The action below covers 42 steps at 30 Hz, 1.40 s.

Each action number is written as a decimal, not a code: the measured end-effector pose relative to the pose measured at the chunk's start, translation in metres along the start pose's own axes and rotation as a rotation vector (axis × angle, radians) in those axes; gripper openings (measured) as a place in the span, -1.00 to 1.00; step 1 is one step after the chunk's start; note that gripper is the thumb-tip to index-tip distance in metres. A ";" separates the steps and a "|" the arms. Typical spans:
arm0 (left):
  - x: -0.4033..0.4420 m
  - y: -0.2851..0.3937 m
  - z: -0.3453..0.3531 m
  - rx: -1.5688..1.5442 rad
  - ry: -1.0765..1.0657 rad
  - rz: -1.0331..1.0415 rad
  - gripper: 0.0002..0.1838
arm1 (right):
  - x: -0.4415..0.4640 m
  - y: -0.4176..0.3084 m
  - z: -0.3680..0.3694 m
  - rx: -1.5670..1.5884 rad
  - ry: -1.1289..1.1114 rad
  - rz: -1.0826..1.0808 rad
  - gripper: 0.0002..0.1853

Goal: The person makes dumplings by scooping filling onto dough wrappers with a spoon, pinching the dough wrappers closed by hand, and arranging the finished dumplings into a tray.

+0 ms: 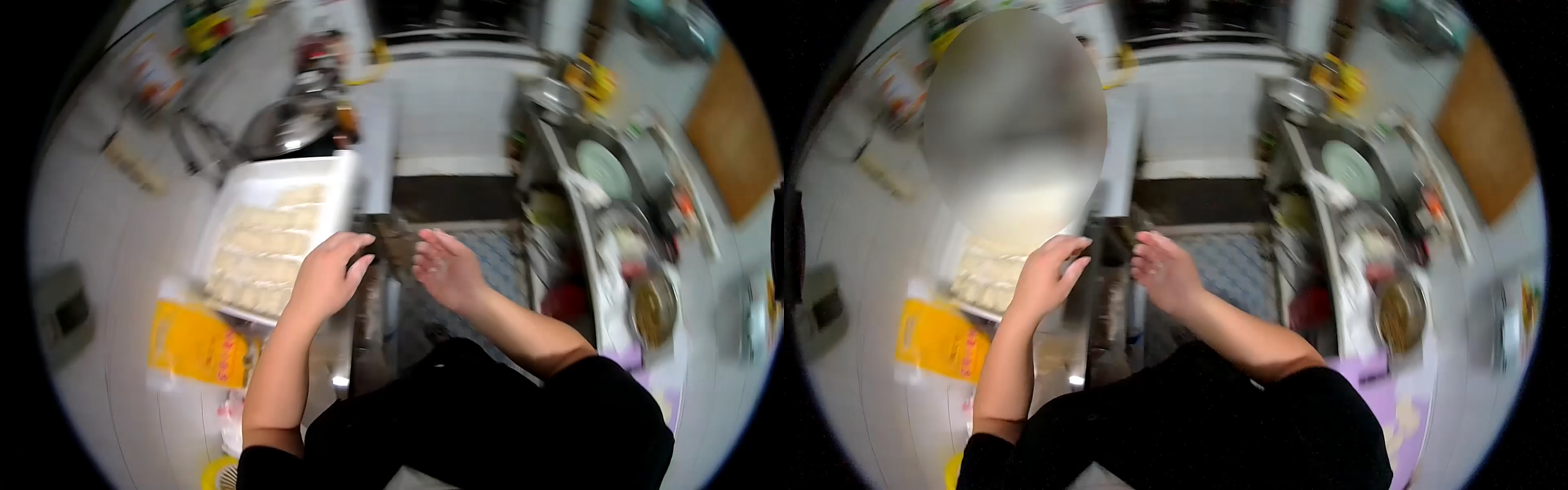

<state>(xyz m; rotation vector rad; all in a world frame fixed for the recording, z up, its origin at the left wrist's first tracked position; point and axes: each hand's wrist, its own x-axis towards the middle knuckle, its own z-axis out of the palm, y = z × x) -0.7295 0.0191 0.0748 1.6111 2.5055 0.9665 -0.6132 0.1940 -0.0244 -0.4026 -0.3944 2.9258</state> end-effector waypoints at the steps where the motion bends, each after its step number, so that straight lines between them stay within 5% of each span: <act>1: -0.005 0.025 0.019 -0.071 -0.040 0.054 -0.75 | -0.027 -0.002 -0.011 -0.005 -0.008 -0.058 -0.79; 7: -0.045 0.113 0.145 -0.423 -0.440 0.216 -0.74 | -0.198 -0.018 -0.108 -0.134 0.361 -0.370 -0.81; 13: -0.073 0.218 0.208 -0.437 -0.836 0.421 -0.75 | -0.362 -0.029 -0.214 -0.261 0.882 -0.765 -0.74; 15: -0.081 0.247 0.228 -0.437 -0.909 0.495 -0.76 | -0.410 -0.031 -0.277 -0.440 1.007 -0.785 -0.67; 17: -0.088 0.276 0.246 -0.404 -0.964 0.585 -0.75 | -0.473 -0.030 -0.268 -0.884 1.415 -0.641 -0.66; 20: -0.096 0.322 0.272 -0.369 -1.036 0.654 -0.75 | -0.550 -0.024 -0.321 -1.419 1.734 -0.560 -0.68; 30: -0.143 0.429 0.363 -0.330 -1.090 0.773 -0.74 | -0.645 -0.042 -0.370 -1.668 1.400 -0.097 -0.49; 36: -0.150 0.454 0.371 -0.265 -1.120 0.720 -0.73 | -0.653 -0.055 -0.391 -1.895 1.152 -0.005 -0.70; 42: -0.106 0.421 0.406 -0.264 -0.900 0.467 -0.69 | -0.663 -0.060 -0.402 -1.289 1.012 -0.571 -0.72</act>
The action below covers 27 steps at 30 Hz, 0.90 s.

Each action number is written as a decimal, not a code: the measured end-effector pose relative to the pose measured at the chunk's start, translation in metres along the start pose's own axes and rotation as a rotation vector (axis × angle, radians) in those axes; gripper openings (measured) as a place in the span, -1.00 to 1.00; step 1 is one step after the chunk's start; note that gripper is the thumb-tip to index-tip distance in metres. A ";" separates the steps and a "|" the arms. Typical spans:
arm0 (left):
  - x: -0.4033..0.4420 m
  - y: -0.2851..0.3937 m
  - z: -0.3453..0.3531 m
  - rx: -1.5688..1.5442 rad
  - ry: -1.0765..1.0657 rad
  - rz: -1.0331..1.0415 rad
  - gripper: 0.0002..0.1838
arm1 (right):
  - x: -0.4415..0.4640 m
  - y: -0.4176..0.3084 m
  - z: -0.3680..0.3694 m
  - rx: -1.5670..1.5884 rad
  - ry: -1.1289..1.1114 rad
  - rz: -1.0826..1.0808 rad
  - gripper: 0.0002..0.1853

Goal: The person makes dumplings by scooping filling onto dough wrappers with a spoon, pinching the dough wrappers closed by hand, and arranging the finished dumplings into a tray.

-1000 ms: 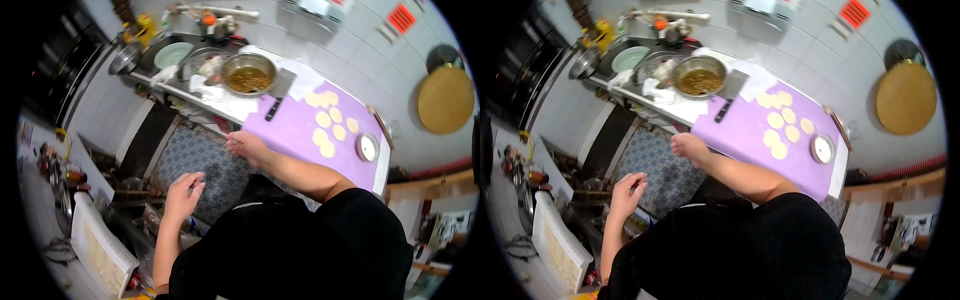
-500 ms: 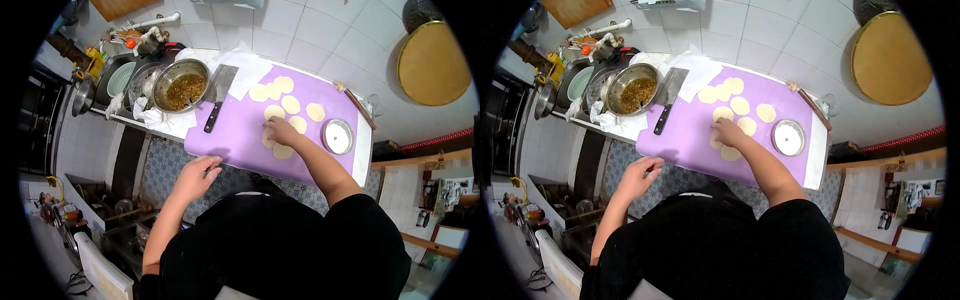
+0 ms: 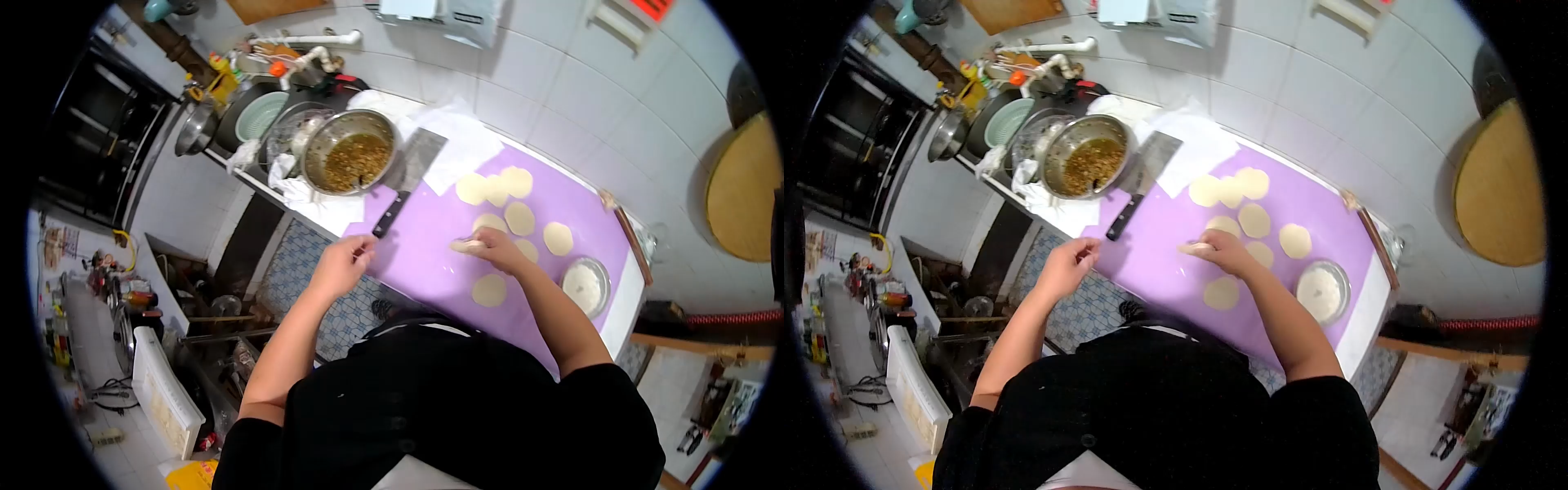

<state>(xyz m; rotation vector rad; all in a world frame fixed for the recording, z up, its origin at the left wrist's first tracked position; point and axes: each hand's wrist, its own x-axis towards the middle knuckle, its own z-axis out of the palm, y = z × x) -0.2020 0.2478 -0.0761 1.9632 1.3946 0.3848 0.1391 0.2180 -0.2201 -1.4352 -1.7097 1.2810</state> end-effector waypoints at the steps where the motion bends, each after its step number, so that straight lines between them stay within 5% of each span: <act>1: 0.010 -0.014 -0.003 -0.040 0.066 -0.051 -0.67 | 0.003 -0.005 0.008 0.337 0.061 0.036 -0.72; 3: 0.032 -0.035 -0.009 0.111 0.173 -0.033 -0.57 | 0.007 -0.017 0.021 1.005 0.182 0.128 -0.70; 9: 0.098 -0.068 -0.002 0.454 0.256 0.157 -0.47 | 0.029 -0.072 0.045 1.822 0.144 0.117 -0.66; 14: 0.127 -0.073 -0.002 0.391 0.248 0.293 -0.81 | 0.044 -0.112 0.061 1.849 0.223 0.277 -0.64; 20: 0.156 -0.106 -0.026 0.266 0.370 0.264 -0.80 | 0.071 -0.119 0.055 1.877 0.091 0.257 -0.60; 27: 0.186 -0.127 -0.047 0.129 0.520 -0.024 -0.77 | 0.106 -0.104 0.049 1.898 0.092 0.353 -0.57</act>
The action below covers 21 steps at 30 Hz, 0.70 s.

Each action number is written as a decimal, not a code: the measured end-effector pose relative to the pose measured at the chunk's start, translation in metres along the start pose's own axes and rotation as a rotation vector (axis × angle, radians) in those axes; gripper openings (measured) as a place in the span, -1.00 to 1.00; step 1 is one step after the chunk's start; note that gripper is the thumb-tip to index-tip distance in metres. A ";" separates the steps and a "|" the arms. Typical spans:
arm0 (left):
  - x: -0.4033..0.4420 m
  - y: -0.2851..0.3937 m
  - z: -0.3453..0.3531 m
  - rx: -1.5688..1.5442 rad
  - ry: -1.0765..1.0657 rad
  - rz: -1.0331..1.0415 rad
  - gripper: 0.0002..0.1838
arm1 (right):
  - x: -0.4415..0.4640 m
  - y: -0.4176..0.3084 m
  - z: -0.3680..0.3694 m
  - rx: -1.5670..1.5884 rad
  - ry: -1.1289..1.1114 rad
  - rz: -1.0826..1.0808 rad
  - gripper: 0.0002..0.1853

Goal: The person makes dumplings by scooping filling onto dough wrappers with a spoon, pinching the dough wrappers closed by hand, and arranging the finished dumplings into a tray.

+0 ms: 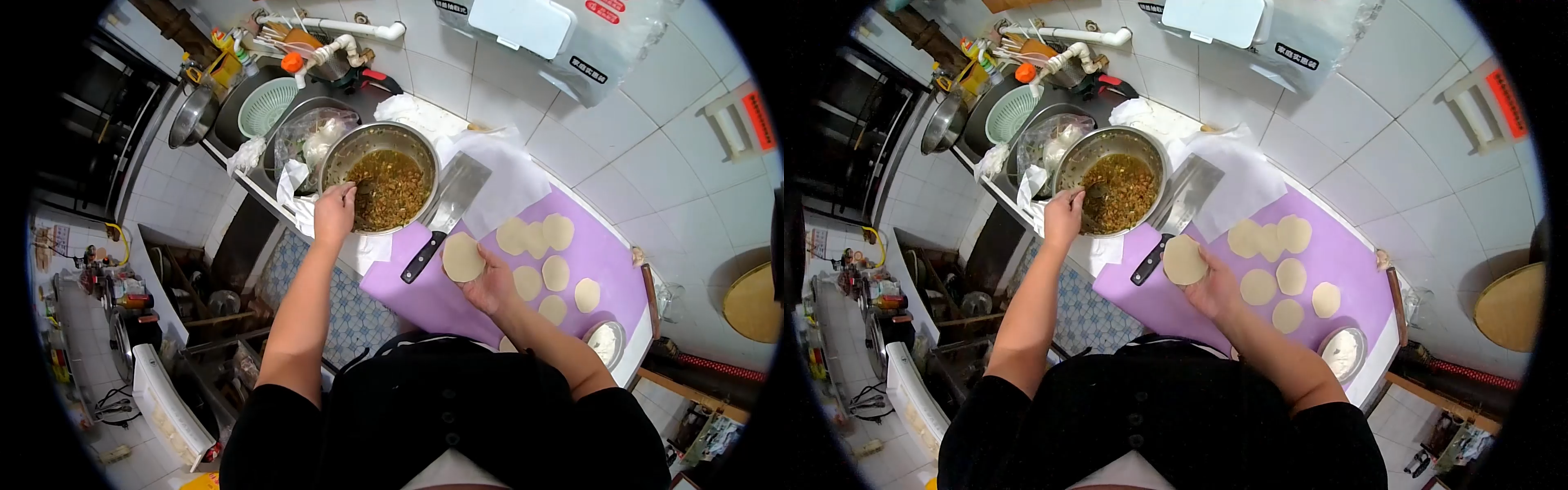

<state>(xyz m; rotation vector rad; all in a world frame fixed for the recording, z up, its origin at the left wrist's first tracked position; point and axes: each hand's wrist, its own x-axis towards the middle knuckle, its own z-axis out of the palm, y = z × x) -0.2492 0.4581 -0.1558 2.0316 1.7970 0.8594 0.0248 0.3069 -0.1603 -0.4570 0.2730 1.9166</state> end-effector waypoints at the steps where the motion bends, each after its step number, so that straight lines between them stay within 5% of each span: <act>1: 0.002 0.000 0.007 -0.045 -0.022 -0.063 -0.77 | 0.002 0.000 0.001 -0.003 -0.004 0.004 -0.57; 7: -0.019 0.026 0.009 -0.191 -0.175 -0.250 -0.74 | 0.007 -0.003 0.002 -0.025 0.026 0.006 -0.56; 16: -0.069 0.030 -0.006 0.000 -0.243 0.560 -0.80 | 0.018 -0.003 -0.003 -0.019 0.076 -0.001 -0.54; 21: -0.064 0.030 -0.012 -0.096 -0.037 0.190 -0.81 | 0.020 -0.004 0.000 -0.051 0.065 -0.012 -0.54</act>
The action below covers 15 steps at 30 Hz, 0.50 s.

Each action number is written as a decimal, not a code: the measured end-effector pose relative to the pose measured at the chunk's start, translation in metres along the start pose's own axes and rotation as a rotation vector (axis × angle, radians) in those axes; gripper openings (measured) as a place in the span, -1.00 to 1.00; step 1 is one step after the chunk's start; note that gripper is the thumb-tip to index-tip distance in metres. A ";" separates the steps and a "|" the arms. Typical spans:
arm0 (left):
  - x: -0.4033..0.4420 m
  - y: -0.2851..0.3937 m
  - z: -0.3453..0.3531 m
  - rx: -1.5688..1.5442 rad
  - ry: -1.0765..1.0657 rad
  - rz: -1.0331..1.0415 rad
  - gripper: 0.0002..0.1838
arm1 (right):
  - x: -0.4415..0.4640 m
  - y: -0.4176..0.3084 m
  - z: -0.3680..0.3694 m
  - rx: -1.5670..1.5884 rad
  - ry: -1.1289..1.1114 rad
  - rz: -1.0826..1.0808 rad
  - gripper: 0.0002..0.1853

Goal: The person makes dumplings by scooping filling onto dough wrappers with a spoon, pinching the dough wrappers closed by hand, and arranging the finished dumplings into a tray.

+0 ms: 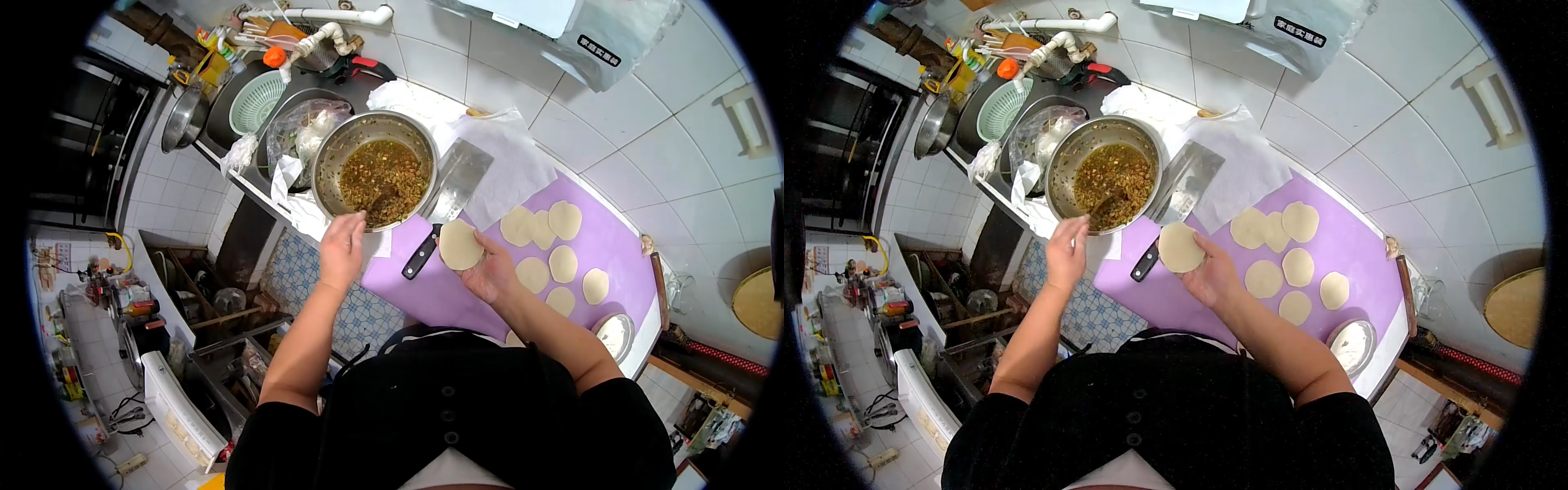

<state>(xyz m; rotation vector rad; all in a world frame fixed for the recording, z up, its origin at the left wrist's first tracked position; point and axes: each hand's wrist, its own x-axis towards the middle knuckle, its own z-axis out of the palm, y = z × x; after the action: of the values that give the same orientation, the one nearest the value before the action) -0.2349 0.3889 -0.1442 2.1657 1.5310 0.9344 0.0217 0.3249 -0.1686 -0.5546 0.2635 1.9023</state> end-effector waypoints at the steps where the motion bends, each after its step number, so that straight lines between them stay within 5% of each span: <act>1: 0.003 -0.001 -0.002 -0.027 0.023 -0.070 -0.81 | -0.001 0.000 -0.001 -0.001 -0.005 0.002 -0.54; 15: 0.003 0.007 -0.004 -0.060 -0.037 -0.031 -0.81 | -0.008 -0.004 0.001 -0.013 0.006 -0.008 -0.54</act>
<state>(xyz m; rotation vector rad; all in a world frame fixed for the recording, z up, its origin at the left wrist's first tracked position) -0.2319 0.3885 -0.1362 2.0998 1.4956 0.9141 0.0273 0.3206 -0.1633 -0.5696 0.2525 1.8959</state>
